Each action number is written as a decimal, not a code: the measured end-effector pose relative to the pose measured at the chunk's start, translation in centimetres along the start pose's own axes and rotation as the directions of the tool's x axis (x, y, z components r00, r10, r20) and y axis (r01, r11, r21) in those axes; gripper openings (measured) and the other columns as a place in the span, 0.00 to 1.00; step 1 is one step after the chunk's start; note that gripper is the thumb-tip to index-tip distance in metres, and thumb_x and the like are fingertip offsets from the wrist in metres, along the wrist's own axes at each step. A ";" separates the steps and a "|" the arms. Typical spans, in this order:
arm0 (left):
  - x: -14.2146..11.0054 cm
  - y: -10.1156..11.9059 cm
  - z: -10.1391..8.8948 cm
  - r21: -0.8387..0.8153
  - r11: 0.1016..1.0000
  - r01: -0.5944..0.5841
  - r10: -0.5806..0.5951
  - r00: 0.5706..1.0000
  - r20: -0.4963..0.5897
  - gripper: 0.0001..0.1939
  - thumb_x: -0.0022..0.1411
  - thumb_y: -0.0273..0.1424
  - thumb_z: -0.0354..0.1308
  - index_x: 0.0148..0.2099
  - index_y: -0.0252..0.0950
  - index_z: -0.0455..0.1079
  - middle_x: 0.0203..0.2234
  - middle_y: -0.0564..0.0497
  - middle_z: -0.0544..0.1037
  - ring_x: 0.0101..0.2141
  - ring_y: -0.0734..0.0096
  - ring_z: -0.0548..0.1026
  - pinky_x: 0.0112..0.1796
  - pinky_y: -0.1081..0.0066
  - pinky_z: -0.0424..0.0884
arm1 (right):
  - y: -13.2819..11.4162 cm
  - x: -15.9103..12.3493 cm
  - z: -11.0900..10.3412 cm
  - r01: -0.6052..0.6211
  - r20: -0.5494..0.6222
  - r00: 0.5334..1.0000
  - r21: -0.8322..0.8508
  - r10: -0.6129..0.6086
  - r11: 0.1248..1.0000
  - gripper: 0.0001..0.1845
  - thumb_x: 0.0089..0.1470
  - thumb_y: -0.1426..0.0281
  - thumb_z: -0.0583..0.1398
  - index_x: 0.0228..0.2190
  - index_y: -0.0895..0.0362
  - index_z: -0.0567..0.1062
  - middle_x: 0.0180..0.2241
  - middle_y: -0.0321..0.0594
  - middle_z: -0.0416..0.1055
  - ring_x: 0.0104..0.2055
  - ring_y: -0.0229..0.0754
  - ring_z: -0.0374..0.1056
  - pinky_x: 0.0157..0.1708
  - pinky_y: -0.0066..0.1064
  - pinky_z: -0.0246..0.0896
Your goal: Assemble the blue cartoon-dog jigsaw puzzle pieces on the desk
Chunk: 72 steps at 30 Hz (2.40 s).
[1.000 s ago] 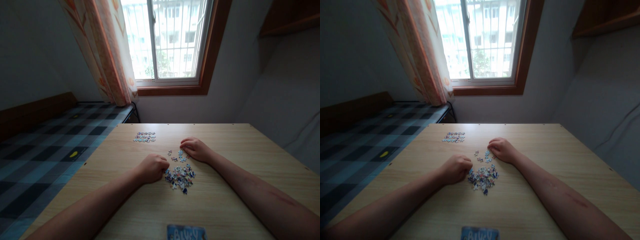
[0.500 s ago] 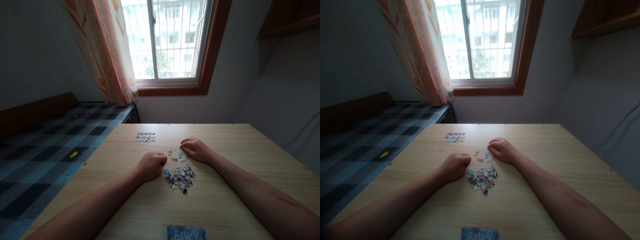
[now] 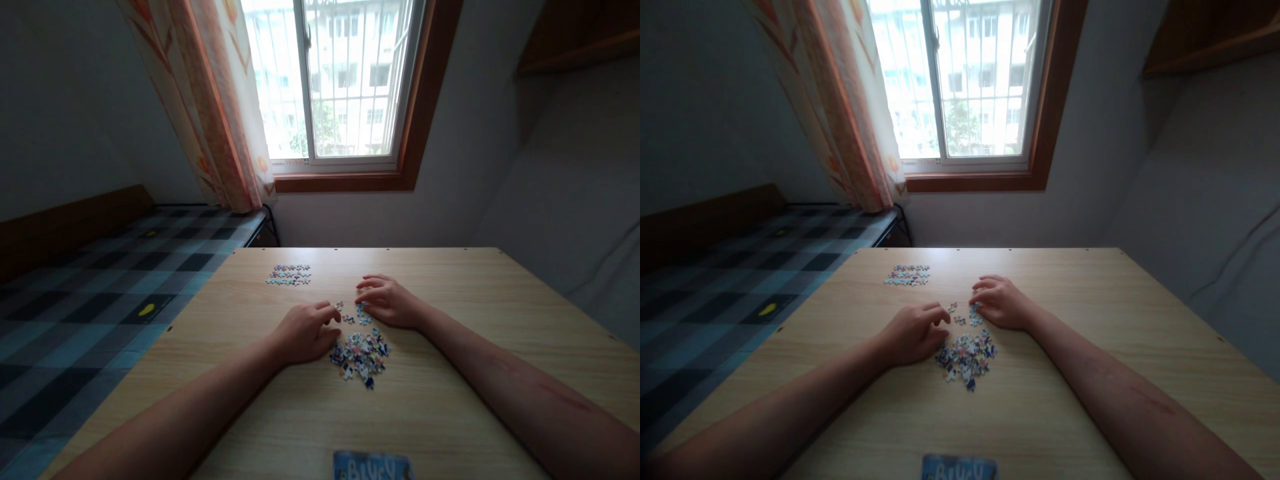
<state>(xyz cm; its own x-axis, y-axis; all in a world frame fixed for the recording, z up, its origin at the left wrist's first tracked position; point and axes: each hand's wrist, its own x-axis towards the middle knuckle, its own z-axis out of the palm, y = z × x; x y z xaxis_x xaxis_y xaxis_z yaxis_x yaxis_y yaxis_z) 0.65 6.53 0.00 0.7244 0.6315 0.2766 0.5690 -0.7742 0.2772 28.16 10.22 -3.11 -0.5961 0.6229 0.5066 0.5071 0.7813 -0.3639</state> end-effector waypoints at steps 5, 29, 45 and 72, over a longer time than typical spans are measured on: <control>0.0 -0.3 0.2 0.026 1.000 0.014 -0.014 1.000 0.000 0.08 0.61 0.30 0.55 0.43 0.40 0.73 0.36 0.53 0.78 0.29 0.71 0.74 0.33 0.71 0.68 | 0.1 0.2 0.1 -0.007 -0.042 0.999 0.013 0.007 1.000 0.07 0.56 0.72 0.62 0.36 0.51 0.81 0.44 0.41 0.78 0.54 0.49 0.70 0.58 0.48 0.62; 0.1 -0.4 0.3 0.027 0.998 0.064 -0.063 0.998 -0.016 0.09 0.62 0.30 0.55 0.44 0.40 0.73 0.34 0.53 0.77 0.28 0.71 0.73 0.32 0.71 0.67 | 1.8 -0.2 0.8 -0.154 -0.182 0.971 0.001 0.152 0.988 0.18 0.44 0.84 0.56 0.25 0.53 0.80 0.45 0.43 0.78 0.55 0.50 0.68 0.58 0.50 0.60; 0.4 -0.9 0.7 0.035 0.973 0.228 -0.222 0.967 -0.123 0.10 0.64 0.27 0.52 0.43 0.39 0.74 0.36 0.50 0.78 0.28 0.71 0.73 0.33 0.70 0.69 | 1.3 0.0 0.6 -0.127 -0.160 0.977 0.080 0.139 0.989 0.18 0.47 0.86 0.55 0.26 0.54 0.78 0.32 0.39 0.77 0.40 0.45 0.71 0.46 0.39 0.65; 0.5 -1.1 0.8 0.032 0.986 0.163 -0.159 0.982 -0.106 0.13 0.61 0.26 0.54 0.47 0.39 0.74 0.41 0.47 0.76 0.41 0.62 0.75 0.45 0.61 0.72 | 0.7 0.0 0.2 -0.149 -0.147 0.977 0.037 0.153 0.988 0.19 0.45 0.86 0.54 0.26 0.54 0.79 0.26 0.38 0.76 0.34 0.44 0.69 0.40 0.36 0.65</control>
<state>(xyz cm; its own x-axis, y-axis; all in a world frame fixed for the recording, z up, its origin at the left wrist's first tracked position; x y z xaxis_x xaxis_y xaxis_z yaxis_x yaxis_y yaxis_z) 0.66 7.65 -0.90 0.5794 0.7474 0.3250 0.6918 -0.6618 0.2887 28.38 10.73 -3.57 -0.4131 0.7226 0.5543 0.5672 0.6803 -0.4641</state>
